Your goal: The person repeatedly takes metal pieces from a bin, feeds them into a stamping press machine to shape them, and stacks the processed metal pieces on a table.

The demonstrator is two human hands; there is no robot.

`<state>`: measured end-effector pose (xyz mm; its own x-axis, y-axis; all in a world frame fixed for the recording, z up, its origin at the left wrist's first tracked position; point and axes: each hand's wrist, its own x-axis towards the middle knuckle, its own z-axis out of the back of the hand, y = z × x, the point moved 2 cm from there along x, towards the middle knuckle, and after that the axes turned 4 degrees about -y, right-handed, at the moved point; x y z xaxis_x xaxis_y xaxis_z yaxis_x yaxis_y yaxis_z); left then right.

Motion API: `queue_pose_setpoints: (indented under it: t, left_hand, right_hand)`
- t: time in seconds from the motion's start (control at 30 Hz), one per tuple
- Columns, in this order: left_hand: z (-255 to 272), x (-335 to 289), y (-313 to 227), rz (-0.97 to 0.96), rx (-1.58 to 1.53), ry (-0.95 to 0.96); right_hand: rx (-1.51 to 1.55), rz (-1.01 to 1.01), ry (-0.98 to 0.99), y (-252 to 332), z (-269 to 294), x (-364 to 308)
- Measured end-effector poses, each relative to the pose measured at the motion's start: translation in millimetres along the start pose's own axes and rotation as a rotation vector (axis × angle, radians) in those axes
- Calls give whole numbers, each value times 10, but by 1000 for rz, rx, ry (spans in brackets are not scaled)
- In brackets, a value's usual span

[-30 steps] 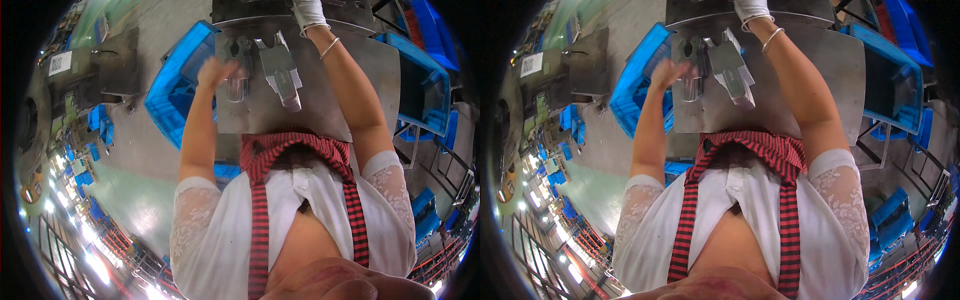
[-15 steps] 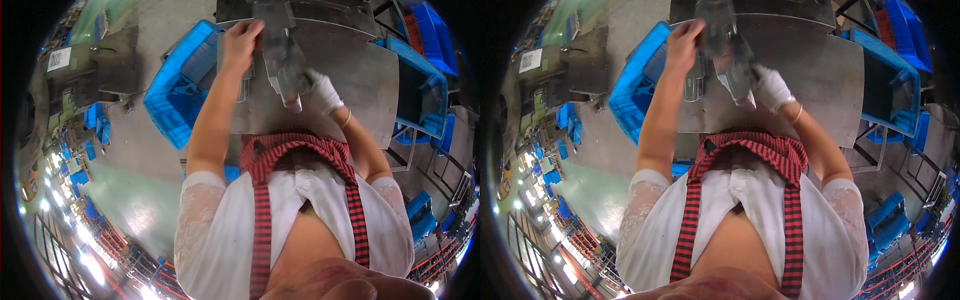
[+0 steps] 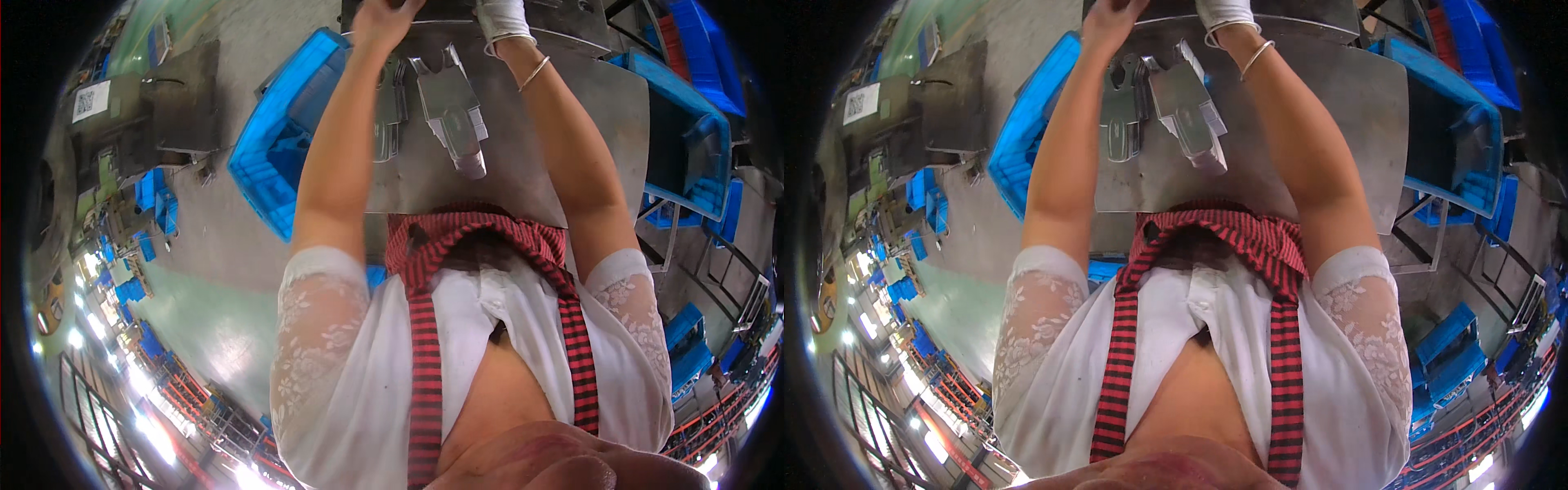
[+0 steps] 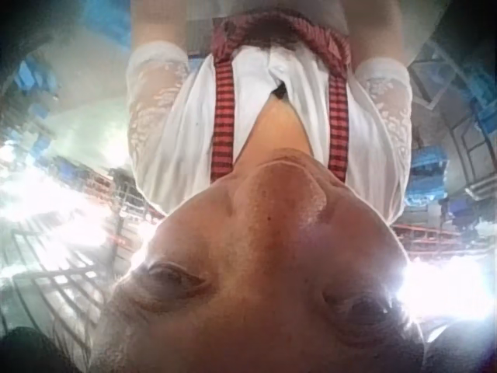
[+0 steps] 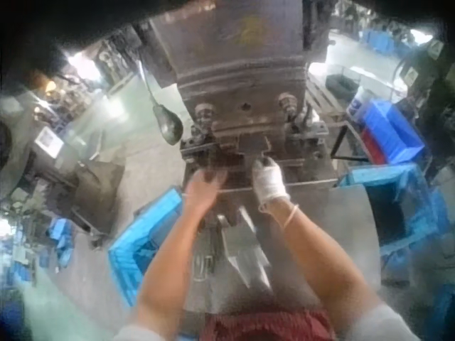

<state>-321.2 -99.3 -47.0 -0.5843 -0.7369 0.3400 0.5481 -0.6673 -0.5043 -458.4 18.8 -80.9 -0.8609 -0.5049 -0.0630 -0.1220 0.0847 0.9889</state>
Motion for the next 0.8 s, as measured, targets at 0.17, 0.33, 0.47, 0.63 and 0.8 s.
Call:
queue_pose_setpoints:
  t: [0.17,0.33,0.47,0.63,0.8]
  left_hand:
    - [584,-1375,1032,328,264,726]
    - [838,-1385,835,156,435,486]
    - [1030,-1227,494,727,-638,247]
    - [547,-693,-325,508,-1039,310]
    - [-136,-76,-801,587,-1121,344]
  right_hand:
    - [-96,105,-15,14,-67,2]
    - [-727,627,-302,-83,124,218]
    - [-627,471,-169,-6,323,-175]
    - [-543,386,247,133,615,-1464]
    - [-752,262,158,116,884,-1320]
